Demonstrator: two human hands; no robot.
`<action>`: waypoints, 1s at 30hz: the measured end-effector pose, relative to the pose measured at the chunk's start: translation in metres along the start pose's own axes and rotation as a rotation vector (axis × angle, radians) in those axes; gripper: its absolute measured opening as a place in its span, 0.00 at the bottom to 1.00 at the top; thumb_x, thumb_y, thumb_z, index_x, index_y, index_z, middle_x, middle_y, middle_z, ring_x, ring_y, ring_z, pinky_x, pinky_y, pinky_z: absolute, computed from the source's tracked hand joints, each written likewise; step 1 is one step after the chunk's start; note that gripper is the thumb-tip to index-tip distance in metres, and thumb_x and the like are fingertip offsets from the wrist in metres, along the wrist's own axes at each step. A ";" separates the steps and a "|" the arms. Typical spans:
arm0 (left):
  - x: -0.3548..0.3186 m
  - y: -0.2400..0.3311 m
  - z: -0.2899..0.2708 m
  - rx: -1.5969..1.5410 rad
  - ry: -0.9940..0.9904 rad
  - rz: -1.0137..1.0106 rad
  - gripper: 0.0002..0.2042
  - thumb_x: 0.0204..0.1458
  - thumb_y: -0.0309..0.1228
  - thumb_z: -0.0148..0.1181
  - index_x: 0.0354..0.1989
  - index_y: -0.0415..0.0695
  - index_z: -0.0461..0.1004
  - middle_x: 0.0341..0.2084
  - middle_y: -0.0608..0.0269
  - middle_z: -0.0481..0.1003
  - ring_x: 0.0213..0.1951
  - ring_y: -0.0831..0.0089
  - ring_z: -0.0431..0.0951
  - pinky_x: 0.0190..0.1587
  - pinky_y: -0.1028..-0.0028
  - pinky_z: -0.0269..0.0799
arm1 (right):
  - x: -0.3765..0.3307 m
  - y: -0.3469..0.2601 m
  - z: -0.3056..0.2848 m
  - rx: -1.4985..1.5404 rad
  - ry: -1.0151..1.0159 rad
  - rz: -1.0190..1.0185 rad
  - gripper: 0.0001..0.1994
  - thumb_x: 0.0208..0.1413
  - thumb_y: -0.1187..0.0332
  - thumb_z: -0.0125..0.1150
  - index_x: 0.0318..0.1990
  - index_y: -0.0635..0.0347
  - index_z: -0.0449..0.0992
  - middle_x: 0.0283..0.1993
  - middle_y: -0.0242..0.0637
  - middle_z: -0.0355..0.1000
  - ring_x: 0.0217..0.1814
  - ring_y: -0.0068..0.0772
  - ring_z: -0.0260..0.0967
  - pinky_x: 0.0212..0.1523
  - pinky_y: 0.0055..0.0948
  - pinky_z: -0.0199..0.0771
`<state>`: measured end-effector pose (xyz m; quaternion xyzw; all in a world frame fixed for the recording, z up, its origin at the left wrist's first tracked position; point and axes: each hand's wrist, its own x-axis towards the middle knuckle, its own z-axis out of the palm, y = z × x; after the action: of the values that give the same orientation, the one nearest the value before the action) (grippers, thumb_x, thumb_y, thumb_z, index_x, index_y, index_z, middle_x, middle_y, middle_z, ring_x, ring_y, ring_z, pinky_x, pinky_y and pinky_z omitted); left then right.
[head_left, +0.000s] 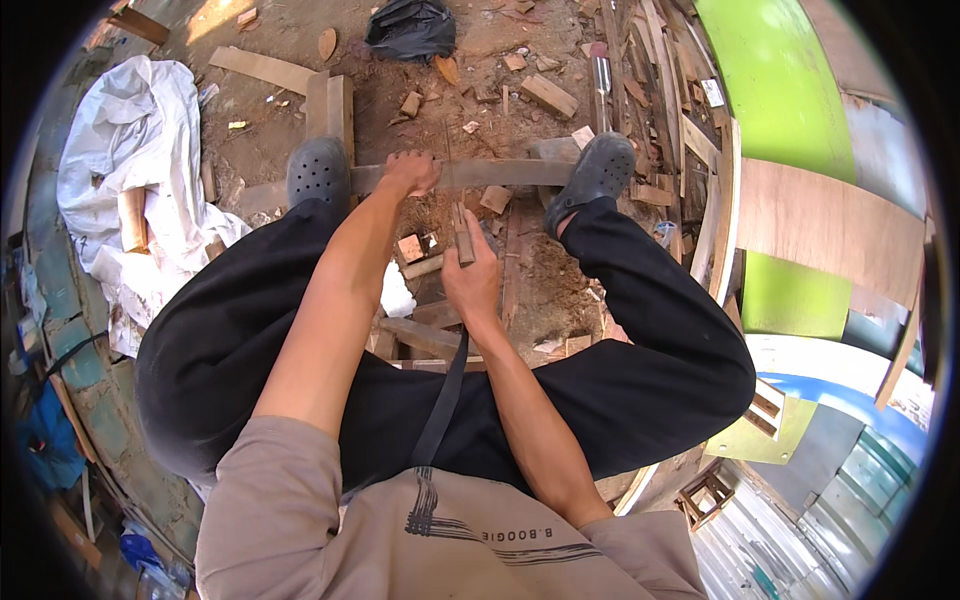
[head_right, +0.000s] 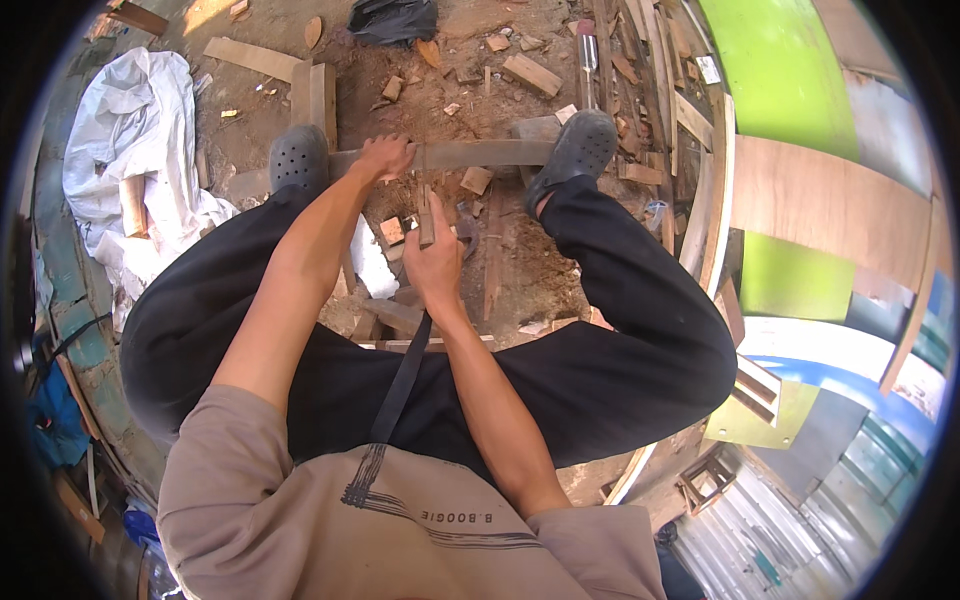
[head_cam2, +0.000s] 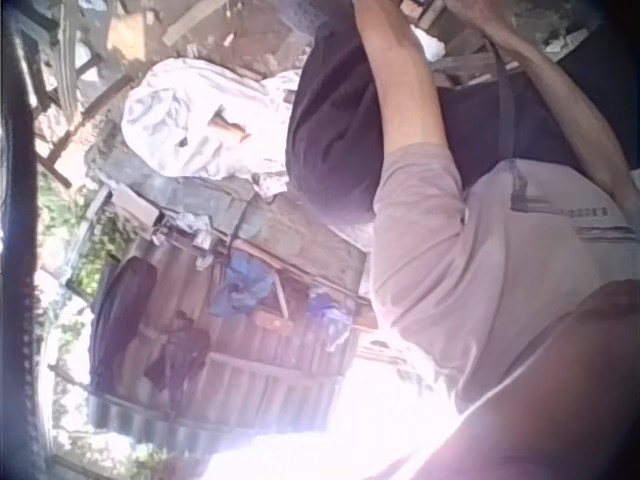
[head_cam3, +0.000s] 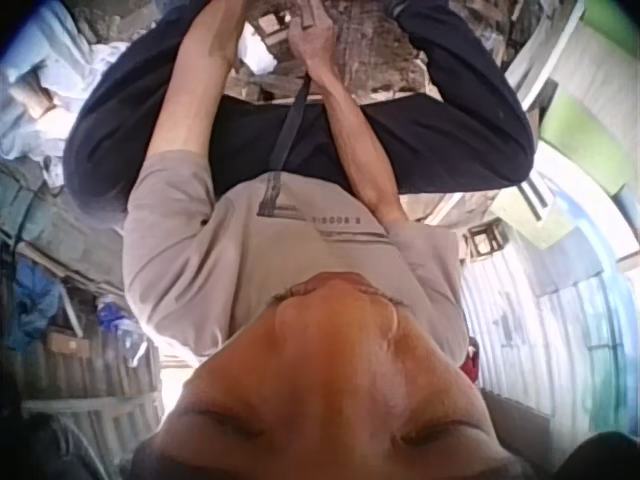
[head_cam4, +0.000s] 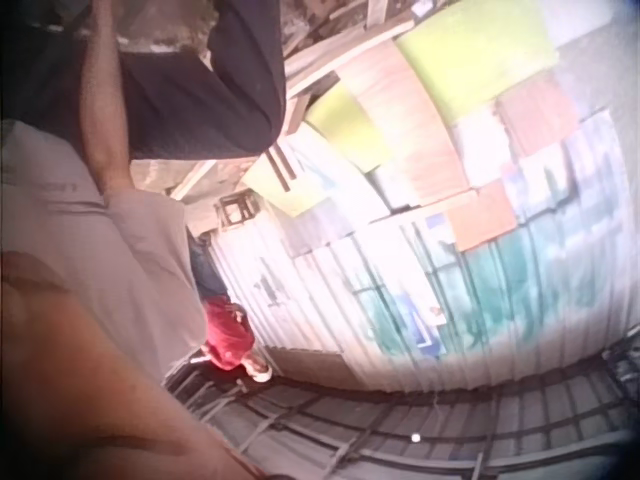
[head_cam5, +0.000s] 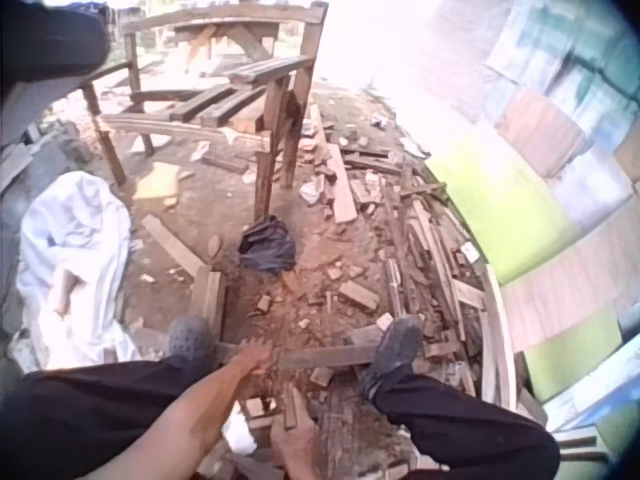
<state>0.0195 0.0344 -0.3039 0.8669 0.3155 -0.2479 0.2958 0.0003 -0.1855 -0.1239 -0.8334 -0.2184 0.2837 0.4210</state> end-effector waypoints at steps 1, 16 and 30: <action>-0.002 -0.003 0.001 0.010 -0.024 -0.002 0.27 0.64 0.49 0.35 0.63 0.44 0.66 0.63 0.46 0.66 0.65 0.48 0.64 0.65 0.46 0.54 | -0.002 -0.003 0.002 0.006 0.011 -0.002 0.29 0.53 0.77 0.52 0.66 0.66 0.65 0.49 0.59 0.76 0.50 0.46 0.79 0.51 0.35 0.75; -0.005 -0.017 0.000 0.045 -0.025 -0.013 0.27 0.66 0.48 0.33 0.66 0.44 0.62 0.65 0.47 0.64 0.67 0.48 0.62 0.67 0.47 0.52 | -0.060 -0.031 -0.034 0.117 -0.058 0.040 0.27 0.54 0.74 0.54 0.65 0.66 0.66 0.53 0.55 0.75 0.53 0.39 0.76 0.51 0.32 0.72; -0.010 -0.015 -0.006 0.004 0.001 -0.012 0.26 0.66 0.47 0.35 0.64 0.45 0.65 0.63 0.45 0.65 0.67 0.47 0.61 0.68 0.50 0.52 | -0.059 -0.016 -0.032 0.118 -0.040 -0.059 0.27 0.54 0.73 0.53 0.65 0.67 0.66 0.52 0.57 0.75 0.52 0.45 0.77 0.52 0.34 0.72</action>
<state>0.0040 0.0438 -0.2993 0.8657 0.3204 -0.2500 0.2922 -0.0248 -0.2311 -0.0781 -0.7946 -0.2342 0.2999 0.4730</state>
